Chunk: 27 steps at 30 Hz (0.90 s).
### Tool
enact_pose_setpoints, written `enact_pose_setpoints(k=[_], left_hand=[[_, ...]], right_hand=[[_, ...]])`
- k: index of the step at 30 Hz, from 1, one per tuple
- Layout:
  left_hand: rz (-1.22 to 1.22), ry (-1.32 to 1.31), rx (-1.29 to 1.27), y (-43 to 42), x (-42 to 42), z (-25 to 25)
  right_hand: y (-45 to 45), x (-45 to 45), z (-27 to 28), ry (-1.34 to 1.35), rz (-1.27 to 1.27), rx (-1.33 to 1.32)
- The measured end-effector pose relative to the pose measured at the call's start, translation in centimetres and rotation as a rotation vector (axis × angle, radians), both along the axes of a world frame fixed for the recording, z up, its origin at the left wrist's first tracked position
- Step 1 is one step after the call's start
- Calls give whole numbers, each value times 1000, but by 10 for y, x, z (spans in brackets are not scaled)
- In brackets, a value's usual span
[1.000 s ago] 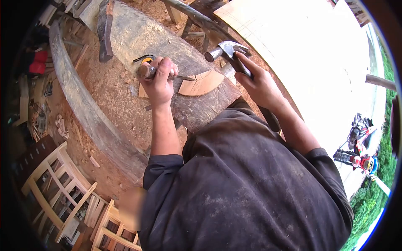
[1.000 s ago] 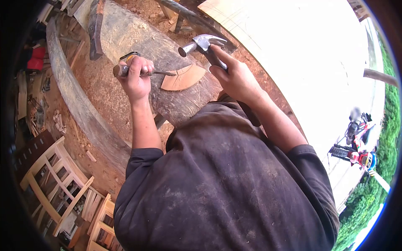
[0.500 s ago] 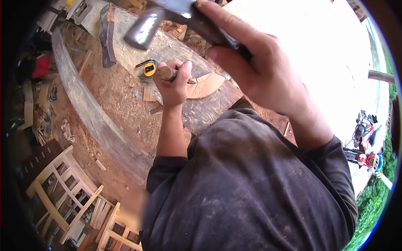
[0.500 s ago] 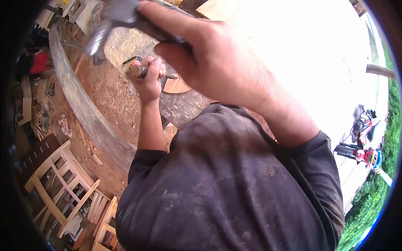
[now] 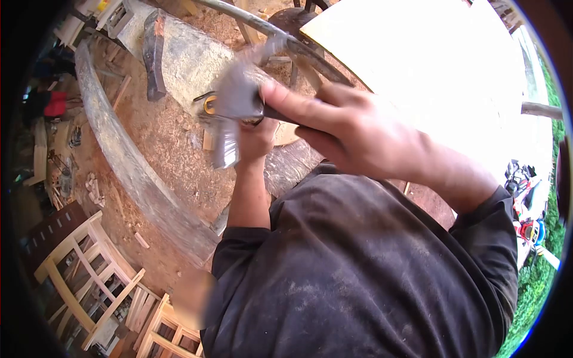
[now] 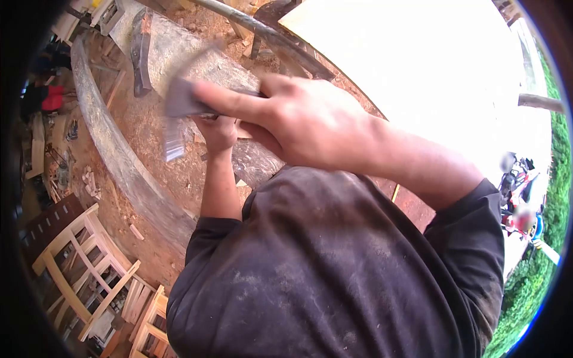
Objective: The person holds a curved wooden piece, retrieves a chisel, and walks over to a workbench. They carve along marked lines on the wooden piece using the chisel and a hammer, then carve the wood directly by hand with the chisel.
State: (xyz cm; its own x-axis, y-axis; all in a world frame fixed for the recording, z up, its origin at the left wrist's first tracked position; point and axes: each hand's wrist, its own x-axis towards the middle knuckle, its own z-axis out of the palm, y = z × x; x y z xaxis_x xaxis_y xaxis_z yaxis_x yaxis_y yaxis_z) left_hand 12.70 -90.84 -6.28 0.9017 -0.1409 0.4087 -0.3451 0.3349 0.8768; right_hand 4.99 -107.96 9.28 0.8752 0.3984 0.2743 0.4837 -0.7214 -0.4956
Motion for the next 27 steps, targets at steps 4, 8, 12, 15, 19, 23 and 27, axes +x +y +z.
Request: enact_pose_setpoints(k=[4,8,12,15,19,23,27], left_hand=[[-63,30,227,8,3,-4],[-106,101,216,10,5,-1],[-113,96,213,9,3,2],[-83,51,91,2,-2,10],[42,172,27,42,26,-75],[-40,189,-204,23,20,-10],[-93,161,-192,26,17,-4]], right_hand=[[2,4,15,166,-14,-116],[6,-9,31,17,54,144],[2,-4,-6,199,-35,-136],[-1,-7,11,211,-79,-58],[-3,-12,9,255,-147,255],[-10,-9,-46,208,-266,397],[-18,-15,-100,493,-378,219]])
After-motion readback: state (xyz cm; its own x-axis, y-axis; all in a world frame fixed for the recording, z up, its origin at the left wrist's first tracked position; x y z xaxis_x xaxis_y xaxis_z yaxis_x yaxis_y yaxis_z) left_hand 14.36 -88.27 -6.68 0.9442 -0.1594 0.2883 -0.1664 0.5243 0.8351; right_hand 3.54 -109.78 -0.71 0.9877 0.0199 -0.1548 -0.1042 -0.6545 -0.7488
